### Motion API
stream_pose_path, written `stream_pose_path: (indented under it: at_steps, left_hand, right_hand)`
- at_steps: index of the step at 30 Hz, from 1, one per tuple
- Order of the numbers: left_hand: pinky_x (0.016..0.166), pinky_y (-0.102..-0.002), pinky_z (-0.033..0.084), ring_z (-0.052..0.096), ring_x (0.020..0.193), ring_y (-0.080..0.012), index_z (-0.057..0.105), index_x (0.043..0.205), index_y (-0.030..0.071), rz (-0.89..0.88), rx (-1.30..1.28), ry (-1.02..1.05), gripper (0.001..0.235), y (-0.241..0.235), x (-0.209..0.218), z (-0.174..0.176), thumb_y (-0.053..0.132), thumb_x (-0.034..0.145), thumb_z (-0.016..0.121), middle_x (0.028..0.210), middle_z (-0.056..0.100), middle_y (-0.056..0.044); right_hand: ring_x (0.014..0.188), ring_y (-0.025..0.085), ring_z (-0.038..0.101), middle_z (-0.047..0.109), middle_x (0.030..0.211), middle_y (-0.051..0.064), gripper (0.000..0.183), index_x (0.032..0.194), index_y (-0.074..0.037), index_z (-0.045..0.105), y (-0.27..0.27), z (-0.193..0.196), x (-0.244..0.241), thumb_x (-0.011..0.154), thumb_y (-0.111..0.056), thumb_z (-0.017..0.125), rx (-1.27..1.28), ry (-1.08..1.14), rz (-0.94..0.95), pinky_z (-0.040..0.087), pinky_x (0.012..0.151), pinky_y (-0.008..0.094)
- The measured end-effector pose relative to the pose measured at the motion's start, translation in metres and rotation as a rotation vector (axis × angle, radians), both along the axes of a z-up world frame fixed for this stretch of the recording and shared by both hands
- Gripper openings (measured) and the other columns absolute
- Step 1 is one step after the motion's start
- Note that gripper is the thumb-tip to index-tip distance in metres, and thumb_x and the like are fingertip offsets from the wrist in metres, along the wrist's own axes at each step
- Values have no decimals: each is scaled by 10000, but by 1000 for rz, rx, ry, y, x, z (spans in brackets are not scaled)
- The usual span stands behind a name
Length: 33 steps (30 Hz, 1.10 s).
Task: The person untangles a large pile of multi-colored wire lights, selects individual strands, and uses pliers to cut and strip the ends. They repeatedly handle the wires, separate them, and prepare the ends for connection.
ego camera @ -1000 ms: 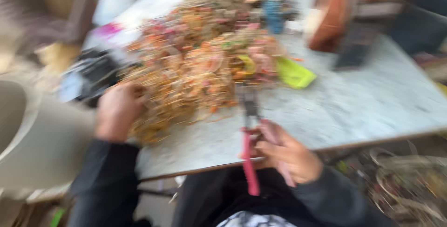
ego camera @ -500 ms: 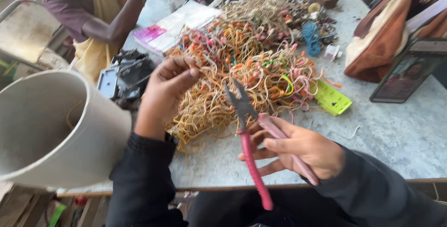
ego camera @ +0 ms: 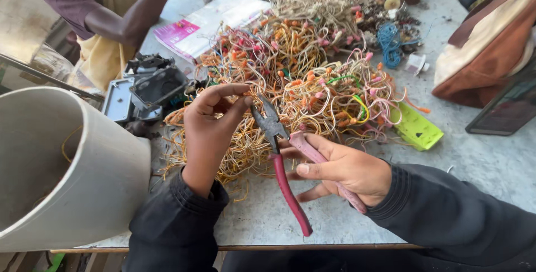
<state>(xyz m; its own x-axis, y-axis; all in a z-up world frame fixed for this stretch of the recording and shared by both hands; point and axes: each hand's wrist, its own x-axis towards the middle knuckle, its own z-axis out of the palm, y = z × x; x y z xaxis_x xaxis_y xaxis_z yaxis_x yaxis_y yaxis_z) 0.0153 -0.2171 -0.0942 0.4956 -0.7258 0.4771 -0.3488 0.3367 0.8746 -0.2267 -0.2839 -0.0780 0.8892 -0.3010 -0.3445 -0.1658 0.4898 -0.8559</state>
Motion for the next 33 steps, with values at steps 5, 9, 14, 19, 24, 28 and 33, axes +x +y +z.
stream_pose_path:
  at_steps: [5,9,14,19,24,28,33]
  left_hand:
    - [653,-218,493,591,714,-70,785,1020,85,103,-43,-411,184,8,-14,10,34,857,854,900,748,-4]
    - [742,-234,551,686,846,-109,771,1055,68,6,-92,-451,184,11,-23,16,-14,892,795,1021,762,-45]
    - [797,-257,616,745,904,-134,762,1041,53,-39,-72,-475,170,10,-32,15,-41,899,771,1027,749,-56]
    - [854,-270,635,757,963,-153,750,1044,43,-108,-92,-473,167,9,-38,11,-64,916,743,1068,735,-66]
    - [841,-262,622,737,973,-152,736,1032,24,-146,-72,-441,191,9,-40,9,-57,864,780,1086,699,-72]
    - [853,-255,646,745,965,-132,737,1008,14,-147,-76,-346,154,7,-44,4,-64,882,780,1076,704,-57]
    - [895,-262,653,736,1001,-141,724,1006,-12,-157,-134,-306,141,6,-43,-2,-94,895,754,1092,686,-73]
  right_hand:
    - [1299,193,577,494,1484,27,697,1577,-191,376,-6,-7,-5,913,-116,575,-56,45,-23,564,944,469]
    - [1298,207,582,506,1484,39,659,1534,-162,371,-7,-12,-10,912,-116,586,-68,19,-49,556,947,462]
    - [1305,187,569,505,1498,26,722,1587,-186,324,-5,-20,-9,919,-130,592,-99,35,-60,572,946,471]
    - [1273,251,592,530,1455,99,660,1545,-136,324,-6,-25,-15,938,-106,583,-4,-51,-95,570,962,484]
    - [1262,214,599,547,1438,81,654,1549,-147,325,-7,-28,-19,943,-78,563,-40,-48,-97,534,996,433]
    - [1266,176,575,539,1449,103,650,1570,-103,323,-6,-34,-20,970,-54,566,-77,-135,-100,500,1040,351]
    - [1286,139,526,501,1473,90,742,1640,-137,232,-3,-40,-20,981,-42,561,-88,-243,-75,467,1042,309]
